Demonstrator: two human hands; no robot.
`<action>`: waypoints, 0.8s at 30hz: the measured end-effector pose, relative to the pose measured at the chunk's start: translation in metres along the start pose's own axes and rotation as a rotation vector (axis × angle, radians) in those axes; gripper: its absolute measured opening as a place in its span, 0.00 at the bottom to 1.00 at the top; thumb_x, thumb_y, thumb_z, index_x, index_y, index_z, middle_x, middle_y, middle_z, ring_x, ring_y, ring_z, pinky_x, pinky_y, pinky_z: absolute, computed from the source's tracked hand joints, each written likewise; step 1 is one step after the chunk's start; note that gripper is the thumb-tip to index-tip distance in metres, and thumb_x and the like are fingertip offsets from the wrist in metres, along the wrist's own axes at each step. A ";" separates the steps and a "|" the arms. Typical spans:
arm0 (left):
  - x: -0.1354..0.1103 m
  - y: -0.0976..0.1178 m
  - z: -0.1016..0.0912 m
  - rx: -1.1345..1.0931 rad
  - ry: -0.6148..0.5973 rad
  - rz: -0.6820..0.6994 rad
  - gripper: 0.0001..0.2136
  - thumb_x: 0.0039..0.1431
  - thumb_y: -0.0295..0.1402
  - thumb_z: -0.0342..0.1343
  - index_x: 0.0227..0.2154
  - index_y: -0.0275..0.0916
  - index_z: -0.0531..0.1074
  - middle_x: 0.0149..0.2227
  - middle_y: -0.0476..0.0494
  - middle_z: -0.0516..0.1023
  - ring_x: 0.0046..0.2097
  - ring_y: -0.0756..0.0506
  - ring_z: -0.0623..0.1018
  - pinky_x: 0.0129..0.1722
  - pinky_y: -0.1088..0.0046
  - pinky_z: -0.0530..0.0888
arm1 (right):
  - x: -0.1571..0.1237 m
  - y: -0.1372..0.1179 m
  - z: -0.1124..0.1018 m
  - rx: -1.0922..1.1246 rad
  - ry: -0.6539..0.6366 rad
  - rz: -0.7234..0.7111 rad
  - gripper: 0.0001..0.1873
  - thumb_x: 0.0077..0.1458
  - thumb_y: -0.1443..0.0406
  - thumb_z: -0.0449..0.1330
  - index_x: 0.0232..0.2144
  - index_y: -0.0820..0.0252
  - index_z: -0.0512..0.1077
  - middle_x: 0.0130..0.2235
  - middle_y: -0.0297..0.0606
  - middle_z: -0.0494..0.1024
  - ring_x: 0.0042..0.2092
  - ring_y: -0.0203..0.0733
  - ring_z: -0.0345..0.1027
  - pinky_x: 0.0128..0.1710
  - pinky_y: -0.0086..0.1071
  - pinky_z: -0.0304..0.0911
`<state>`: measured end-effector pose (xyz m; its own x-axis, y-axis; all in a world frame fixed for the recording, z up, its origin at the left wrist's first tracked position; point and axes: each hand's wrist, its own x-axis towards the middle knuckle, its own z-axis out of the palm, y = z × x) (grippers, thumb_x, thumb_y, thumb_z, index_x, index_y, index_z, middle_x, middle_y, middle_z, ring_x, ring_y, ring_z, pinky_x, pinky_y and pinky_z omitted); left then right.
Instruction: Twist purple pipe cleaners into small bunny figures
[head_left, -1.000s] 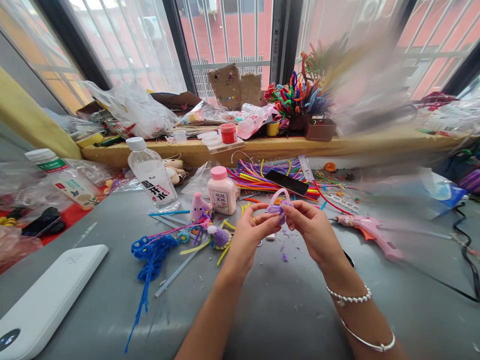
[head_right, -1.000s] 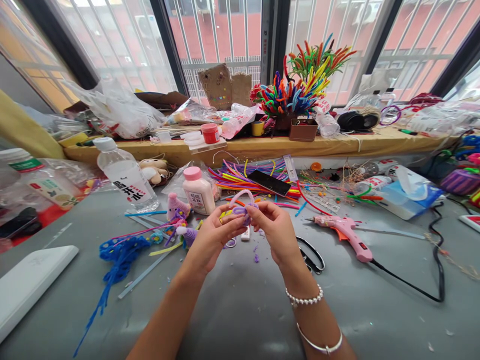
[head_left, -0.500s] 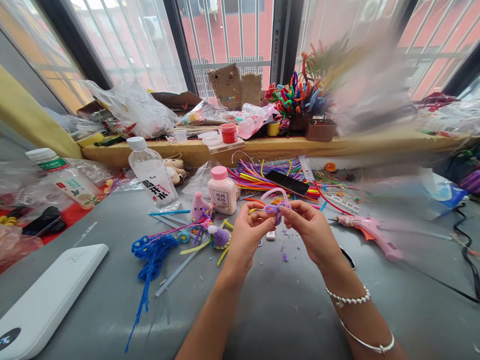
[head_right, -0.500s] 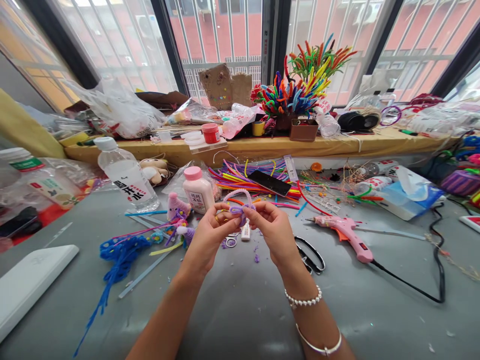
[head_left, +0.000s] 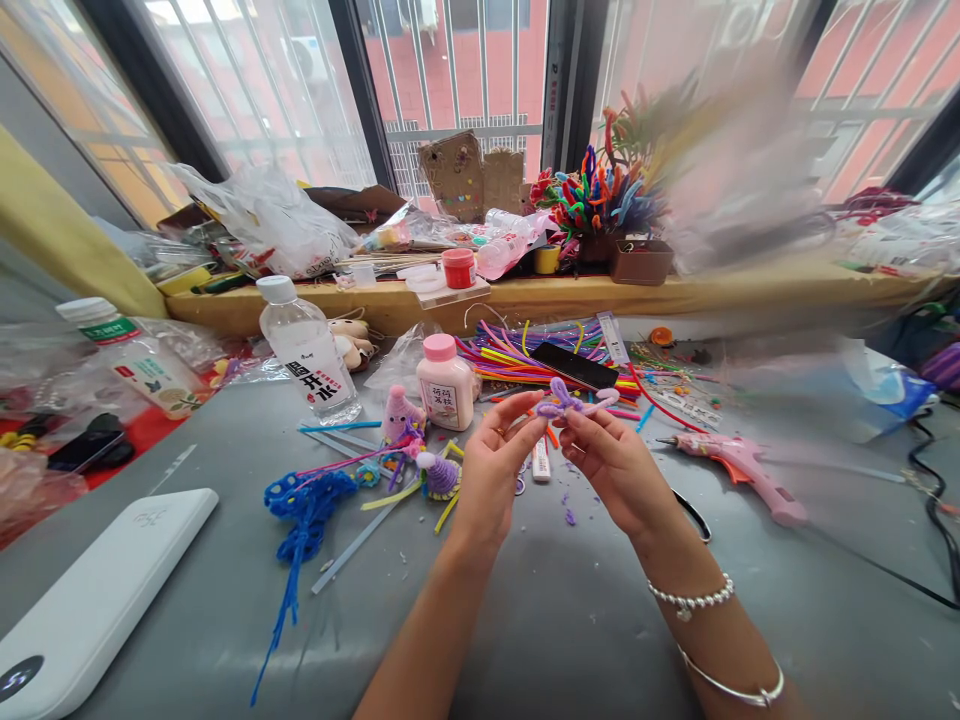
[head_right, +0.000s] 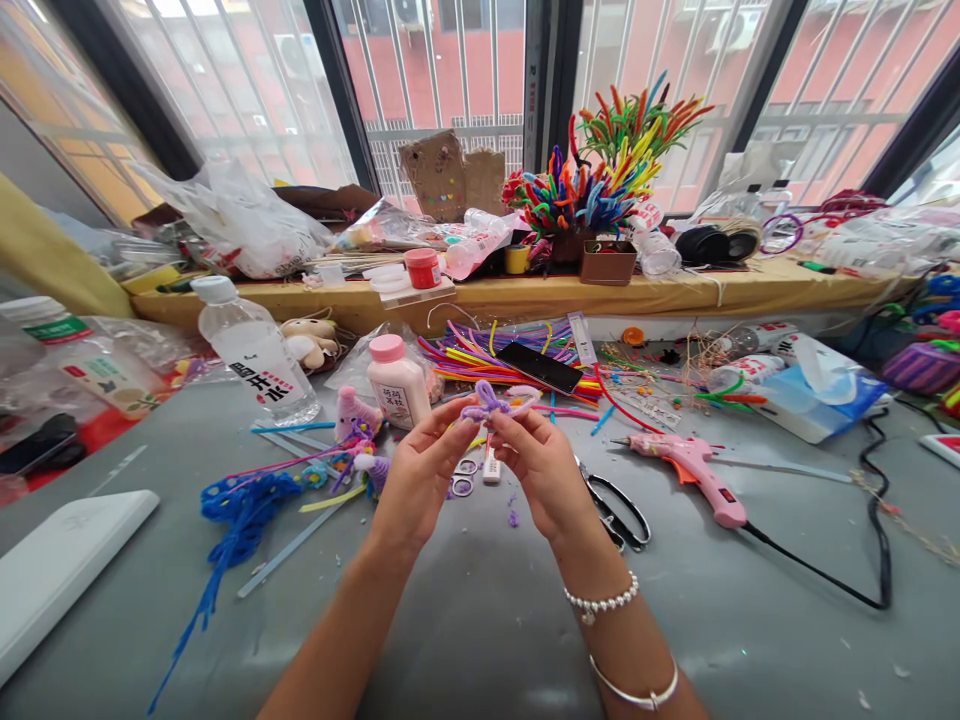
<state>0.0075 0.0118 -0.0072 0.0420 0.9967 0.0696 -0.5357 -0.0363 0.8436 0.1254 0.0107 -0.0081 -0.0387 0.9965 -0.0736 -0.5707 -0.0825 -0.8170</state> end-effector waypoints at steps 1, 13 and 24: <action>0.000 -0.001 0.000 0.010 -0.008 -0.004 0.12 0.45 0.29 0.61 0.35 0.37 0.73 0.38 0.47 0.78 0.40 0.50 0.75 0.44 0.76 0.67 | 0.000 0.001 0.000 0.007 0.000 0.001 0.09 0.39 0.64 0.67 0.24 0.61 0.72 0.26 0.29 0.73 0.26 0.27 0.63 0.27 0.21 0.60; -0.004 -0.001 -0.001 0.318 0.126 0.166 0.08 0.47 0.34 0.58 0.31 0.39 0.76 0.32 0.48 0.79 0.35 0.50 0.76 0.37 0.75 0.72 | -0.005 0.001 0.001 -0.789 0.186 -0.780 0.16 0.44 0.64 0.63 0.39 0.53 0.67 0.42 0.38 0.67 0.44 0.43 0.62 0.41 0.38 0.62; -0.005 0.001 -0.002 0.545 -0.022 0.259 0.12 0.52 0.33 0.54 0.39 0.40 0.74 0.38 0.44 0.75 0.40 0.46 0.74 0.42 0.72 0.70 | -0.006 -0.001 -0.001 -1.135 0.178 -0.968 0.04 0.49 0.65 0.60 0.30 0.58 0.73 0.39 0.41 0.69 0.44 0.45 0.63 0.42 0.41 0.61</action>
<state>0.0051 0.0069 -0.0082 -0.0121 0.9488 0.3156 -0.0218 -0.3158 0.9486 0.1266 0.0047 -0.0074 0.1165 0.6613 0.7410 0.6085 0.5421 -0.5795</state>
